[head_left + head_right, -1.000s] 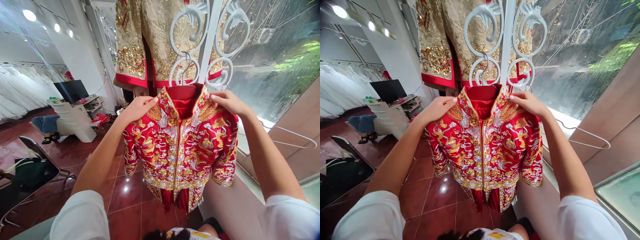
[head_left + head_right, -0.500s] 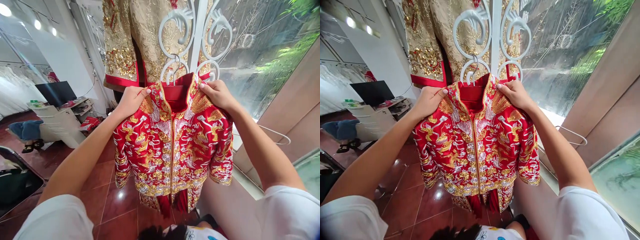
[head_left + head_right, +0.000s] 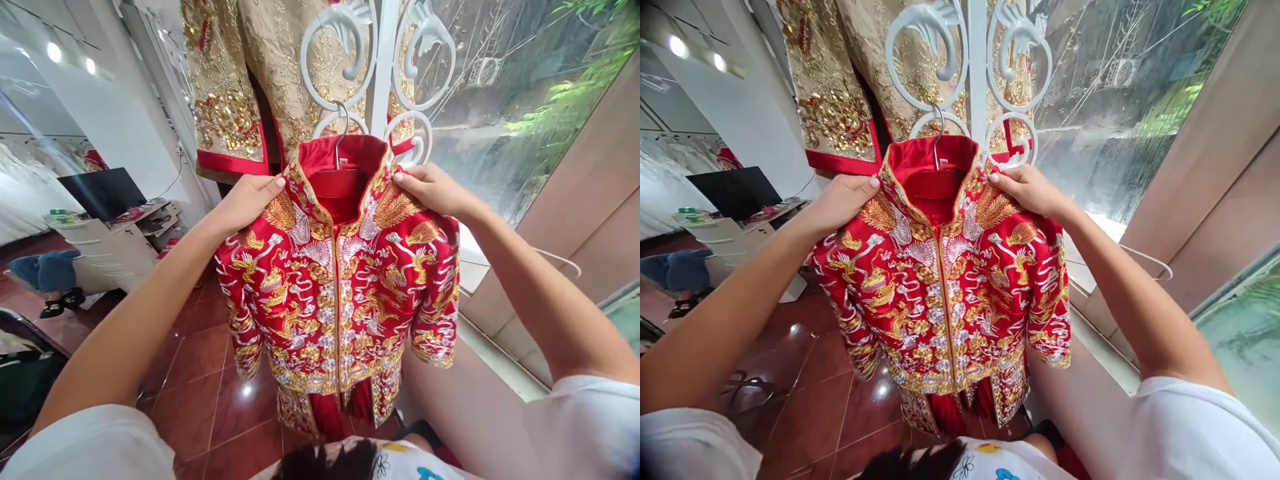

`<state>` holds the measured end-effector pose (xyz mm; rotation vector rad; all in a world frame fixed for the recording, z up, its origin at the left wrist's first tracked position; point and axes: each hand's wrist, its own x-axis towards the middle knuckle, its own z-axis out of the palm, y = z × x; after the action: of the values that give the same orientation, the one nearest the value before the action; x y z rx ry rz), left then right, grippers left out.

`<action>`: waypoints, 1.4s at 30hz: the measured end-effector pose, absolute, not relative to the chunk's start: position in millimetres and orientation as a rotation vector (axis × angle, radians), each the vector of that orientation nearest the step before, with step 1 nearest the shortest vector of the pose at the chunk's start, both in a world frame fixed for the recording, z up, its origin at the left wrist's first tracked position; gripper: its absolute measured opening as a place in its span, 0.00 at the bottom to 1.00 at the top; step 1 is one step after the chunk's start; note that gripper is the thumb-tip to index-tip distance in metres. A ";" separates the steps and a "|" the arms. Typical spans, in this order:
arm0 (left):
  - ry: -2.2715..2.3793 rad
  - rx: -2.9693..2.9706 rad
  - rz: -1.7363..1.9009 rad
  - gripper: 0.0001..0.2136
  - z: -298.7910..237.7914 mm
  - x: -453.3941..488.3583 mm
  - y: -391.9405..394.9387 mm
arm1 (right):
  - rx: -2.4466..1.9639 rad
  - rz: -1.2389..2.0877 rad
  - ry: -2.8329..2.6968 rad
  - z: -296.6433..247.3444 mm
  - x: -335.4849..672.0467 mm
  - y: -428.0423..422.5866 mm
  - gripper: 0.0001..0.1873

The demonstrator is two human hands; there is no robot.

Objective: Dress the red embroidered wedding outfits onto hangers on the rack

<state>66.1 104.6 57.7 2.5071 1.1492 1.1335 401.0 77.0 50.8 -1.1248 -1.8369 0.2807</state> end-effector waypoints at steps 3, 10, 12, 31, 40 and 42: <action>1.206 2.386 1.009 0.27 50.9 66.9 116.7 | -1.114 0.328 -1.776 37.2 404.2 89.6 0.20; 1.185 2.222 0.779 0.24 58.0 65.2 110.9 | -1.243 0.696 -1.816 38.5 408.2 93.4 0.20; 1.241 2.206 0.681 0.26 61.0 63.3 102.7 | -1.304 0.831 -1.849 41.5 409.7 84.4 0.22; 2.059 2.630 0.980 0.29 46.1 69.1 94.7 | -1.401 -0.339 -1.726 22.2 400.6 46.6 0.26; 2.041 2.651 0.589 0.26 -6.8 61.8 22.8 | -1.498 -0.159 -1.747 -49.7 395.1 -33.6 0.20; 1.961 2.548 0.327 0.22 -58.2 61.1 8.6 | -1.607 -0.017 -1.782 -104.9 391.9 -54.5 0.22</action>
<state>61.1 8.6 -58.2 2.5479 1.9615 0.3272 391.9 -54.5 -104.9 -1.6075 -1.7822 -0.0173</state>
